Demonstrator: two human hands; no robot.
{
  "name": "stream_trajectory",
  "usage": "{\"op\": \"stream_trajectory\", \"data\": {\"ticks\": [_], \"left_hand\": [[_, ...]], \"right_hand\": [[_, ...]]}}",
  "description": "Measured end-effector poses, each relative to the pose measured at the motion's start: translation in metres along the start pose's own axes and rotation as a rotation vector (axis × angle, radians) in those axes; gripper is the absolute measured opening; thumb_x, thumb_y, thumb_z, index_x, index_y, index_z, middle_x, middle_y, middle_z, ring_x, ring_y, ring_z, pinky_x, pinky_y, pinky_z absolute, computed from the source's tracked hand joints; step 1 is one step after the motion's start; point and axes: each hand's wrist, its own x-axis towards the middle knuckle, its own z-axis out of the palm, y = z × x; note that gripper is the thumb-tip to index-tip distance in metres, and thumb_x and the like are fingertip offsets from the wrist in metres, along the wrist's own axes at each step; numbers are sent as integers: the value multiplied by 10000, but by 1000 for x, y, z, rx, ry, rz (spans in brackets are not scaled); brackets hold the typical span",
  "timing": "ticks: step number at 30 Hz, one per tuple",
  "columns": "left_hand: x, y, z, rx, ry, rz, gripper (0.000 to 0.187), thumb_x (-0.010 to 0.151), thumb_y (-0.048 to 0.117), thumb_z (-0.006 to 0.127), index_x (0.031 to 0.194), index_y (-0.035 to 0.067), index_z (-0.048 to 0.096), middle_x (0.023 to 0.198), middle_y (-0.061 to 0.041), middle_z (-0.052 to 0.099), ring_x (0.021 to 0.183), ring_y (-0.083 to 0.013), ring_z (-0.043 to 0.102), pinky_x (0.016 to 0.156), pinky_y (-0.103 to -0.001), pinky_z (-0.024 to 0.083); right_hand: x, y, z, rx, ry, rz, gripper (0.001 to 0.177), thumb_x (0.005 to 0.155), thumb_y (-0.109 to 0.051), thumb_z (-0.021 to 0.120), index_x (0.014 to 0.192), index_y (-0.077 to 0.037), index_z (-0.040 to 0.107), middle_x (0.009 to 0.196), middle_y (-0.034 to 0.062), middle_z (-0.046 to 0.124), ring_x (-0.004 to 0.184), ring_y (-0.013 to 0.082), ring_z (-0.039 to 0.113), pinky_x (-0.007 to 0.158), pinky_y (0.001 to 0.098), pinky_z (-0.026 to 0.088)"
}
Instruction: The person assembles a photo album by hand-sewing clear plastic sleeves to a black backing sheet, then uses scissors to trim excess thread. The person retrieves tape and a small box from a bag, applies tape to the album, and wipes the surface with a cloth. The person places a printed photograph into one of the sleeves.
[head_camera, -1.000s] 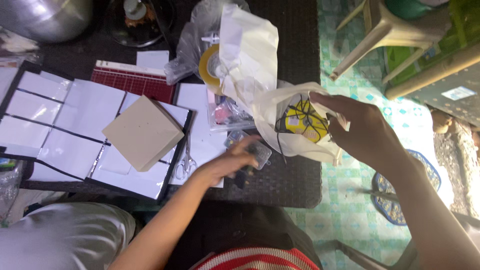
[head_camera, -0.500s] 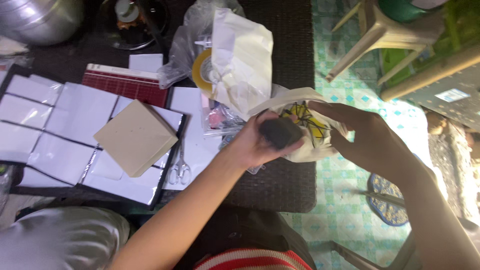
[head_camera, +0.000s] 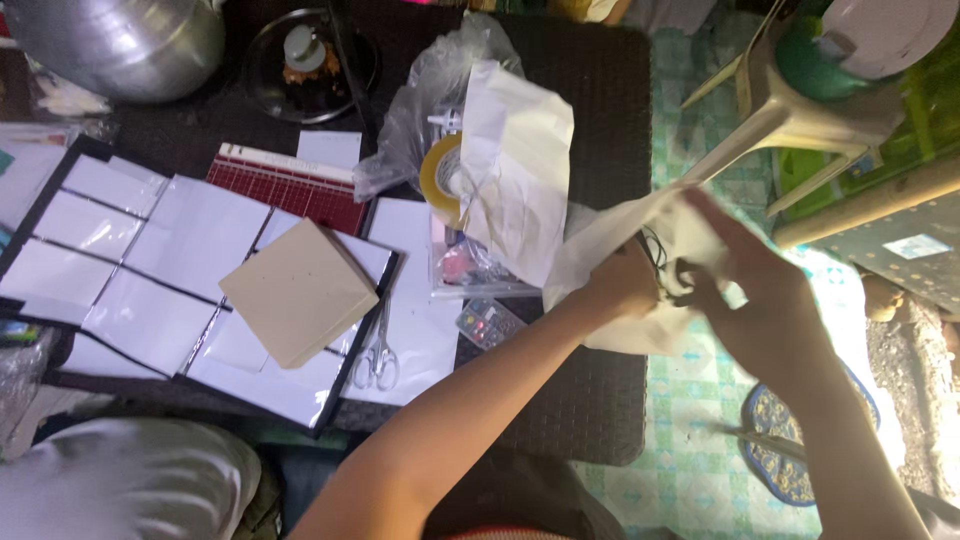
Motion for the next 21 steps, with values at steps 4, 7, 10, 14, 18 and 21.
{"op": "stream_trajectory", "data": {"ticks": [4, 7, 10, 14, 18, 21], "left_hand": [[-79, 19, -53, -103, 62, 412, 432, 933, 66, 525, 1356, -9, 569, 1027, -262, 740, 917, -350, 741, 789, -445, 553], [-149, -14, -80, -863, -121, 139, 332, 1063, 235, 556, 1181, -35, 709, 968, -267, 667, 763, -210, 686, 686, -370, 530], [-179, -78, -68, -1152, -8, -515, 336, 1027, 295, 532, 1236, 47, 619, 1018, -166, 765, 895, -253, 747, 764, -361, 610], [-162, -159, -21, -1584, 456, -681, 439, 1016, 224, 532, 1365, -32, 456, 1016, -186, 709, 872, -268, 763, 776, -426, 651], [-117, -196, 1, -1583, 778, -677, 485, 973, 42, 554, 1377, 58, 287, 1053, -197, 640, 809, -259, 715, 758, -390, 640], [-89, -186, 6, -1547, 854, -676, 476, 956, -13, 555, 1338, 39, 276, 1021, -191, 629, 736, -249, 701, 691, -366, 658]], "right_hand": [[7, 35, -8, 301, 172, 434, 752, 873, 134, 608, 1577, -94, 476, 1662, 68, 494, 967, 210, 679, 782, 334, 574], [33, 57, -13, 799, 284, 232, 781, 839, 187, 535, 1589, 1, 418, 1651, 144, 471, 1118, 135, 647, 800, 233, 555], [67, 69, -14, 809, 297, 128, 706, 915, 213, 507, 1602, 75, 422, 1658, 216, 487, 1179, 201, 654, 838, 240, 570], [110, 70, -12, 770, 302, 66, 699, 909, 215, 513, 1586, 61, 440, 1611, 216, 537, 1156, 225, 694, 777, 252, 589], [134, 62, -11, 766, 332, 68, 690, 871, 196, 526, 1538, 45, 439, 1562, 176, 537, 1170, 167, 687, 801, 205, 613], [156, 60, -1, 706, 252, 68, 726, 874, 205, 551, 1570, 28, 440, 1577, 154, 550, 1144, 177, 684, 759, 211, 594]]}}
